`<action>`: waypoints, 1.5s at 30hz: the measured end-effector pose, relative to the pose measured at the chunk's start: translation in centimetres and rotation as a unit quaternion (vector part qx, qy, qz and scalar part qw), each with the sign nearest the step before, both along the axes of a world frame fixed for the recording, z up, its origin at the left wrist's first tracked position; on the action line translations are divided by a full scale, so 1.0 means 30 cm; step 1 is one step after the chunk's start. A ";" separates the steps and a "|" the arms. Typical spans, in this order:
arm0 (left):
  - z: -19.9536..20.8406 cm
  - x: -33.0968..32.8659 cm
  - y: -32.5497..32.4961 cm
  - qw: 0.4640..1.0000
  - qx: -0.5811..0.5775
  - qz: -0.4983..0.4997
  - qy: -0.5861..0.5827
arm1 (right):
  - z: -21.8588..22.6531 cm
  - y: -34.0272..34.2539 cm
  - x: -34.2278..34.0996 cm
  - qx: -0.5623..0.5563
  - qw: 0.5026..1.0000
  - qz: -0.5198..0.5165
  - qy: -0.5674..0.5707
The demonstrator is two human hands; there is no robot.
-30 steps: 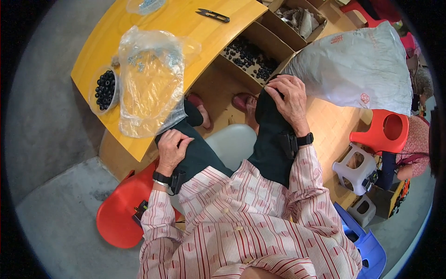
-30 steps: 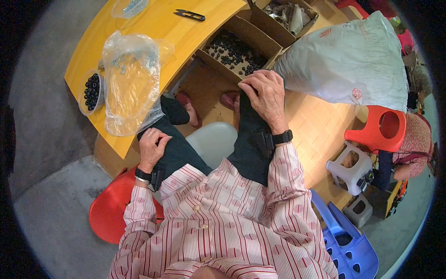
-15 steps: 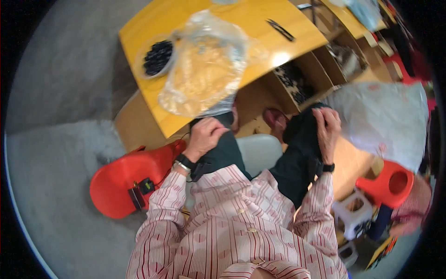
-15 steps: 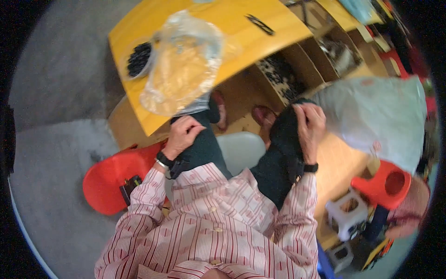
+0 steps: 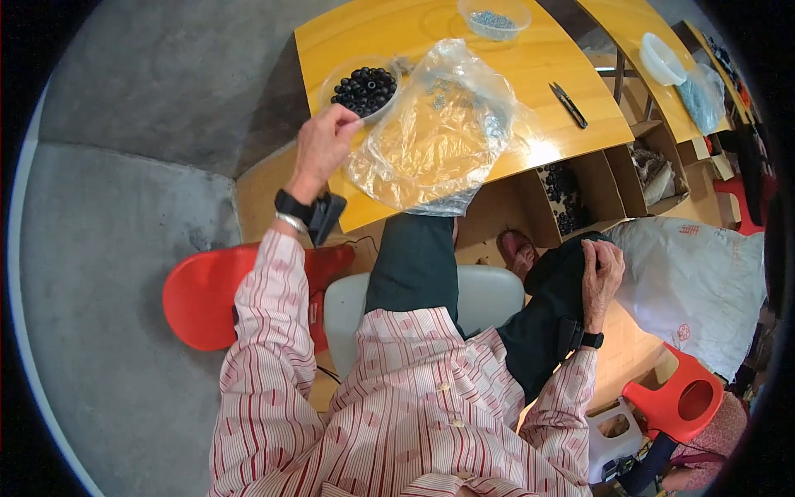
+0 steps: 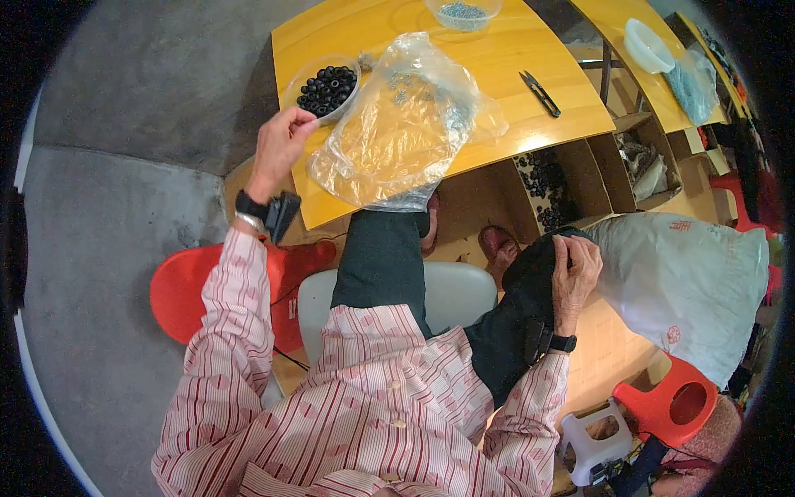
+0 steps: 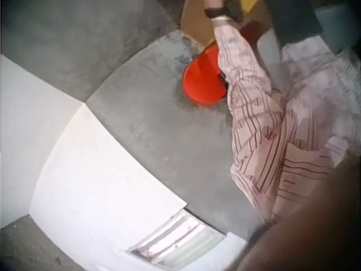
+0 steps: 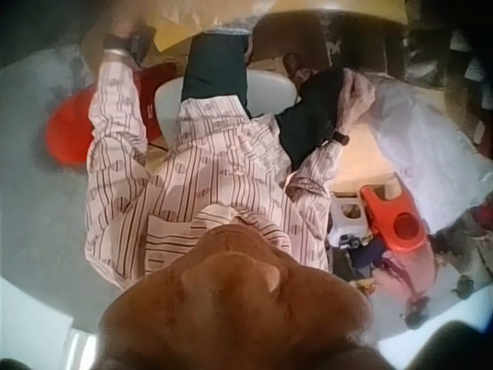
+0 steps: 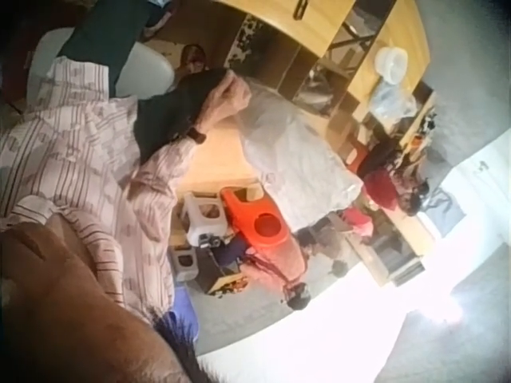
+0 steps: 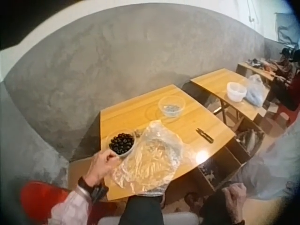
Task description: The person retrieves a dropped part from the floor and assembles springs into plastic cord locks by hand. The person then points into a large sack of parts and sorts through black cord locks in a plastic bowl.
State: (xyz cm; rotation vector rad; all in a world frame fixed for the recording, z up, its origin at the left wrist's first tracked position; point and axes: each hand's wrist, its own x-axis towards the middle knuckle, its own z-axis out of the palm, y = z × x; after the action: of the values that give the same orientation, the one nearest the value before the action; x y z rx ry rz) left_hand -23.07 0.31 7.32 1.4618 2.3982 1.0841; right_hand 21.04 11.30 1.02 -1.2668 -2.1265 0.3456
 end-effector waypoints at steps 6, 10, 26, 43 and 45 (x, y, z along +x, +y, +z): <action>-0.071 -0.198 0.103 0.989 -0.029 -0.034 0.140 | 0.001 0.008 0.000 0.019 1.000 0.002 -0.024; -0.076 -0.197 0.162 0.985 -0.115 -0.042 0.117 | 0.011 0.005 -0.004 0.003 0.999 -0.008 -0.048; -0.075 -0.149 0.179 0.947 -0.087 0.030 0.307 | 0.005 0.018 -0.019 0.028 0.999 0.002 -0.024; -0.231 0.299 0.187 0.969 0.076 -0.100 -0.215 | 0.032 0.015 -0.125 0.038 0.991 0.071 -0.106; -0.227 0.296 0.192 0.967 0.070 -0.114 -0.218 | 0.044 0.022 -0.145 0.000 0.992 0.093 -0.089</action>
State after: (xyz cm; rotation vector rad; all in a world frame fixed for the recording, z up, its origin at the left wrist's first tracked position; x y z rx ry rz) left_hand -14.18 6.08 0.50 1.3252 1.8394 1.3701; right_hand 16.69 11.98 2.34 -1.1387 -2.4041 0.3208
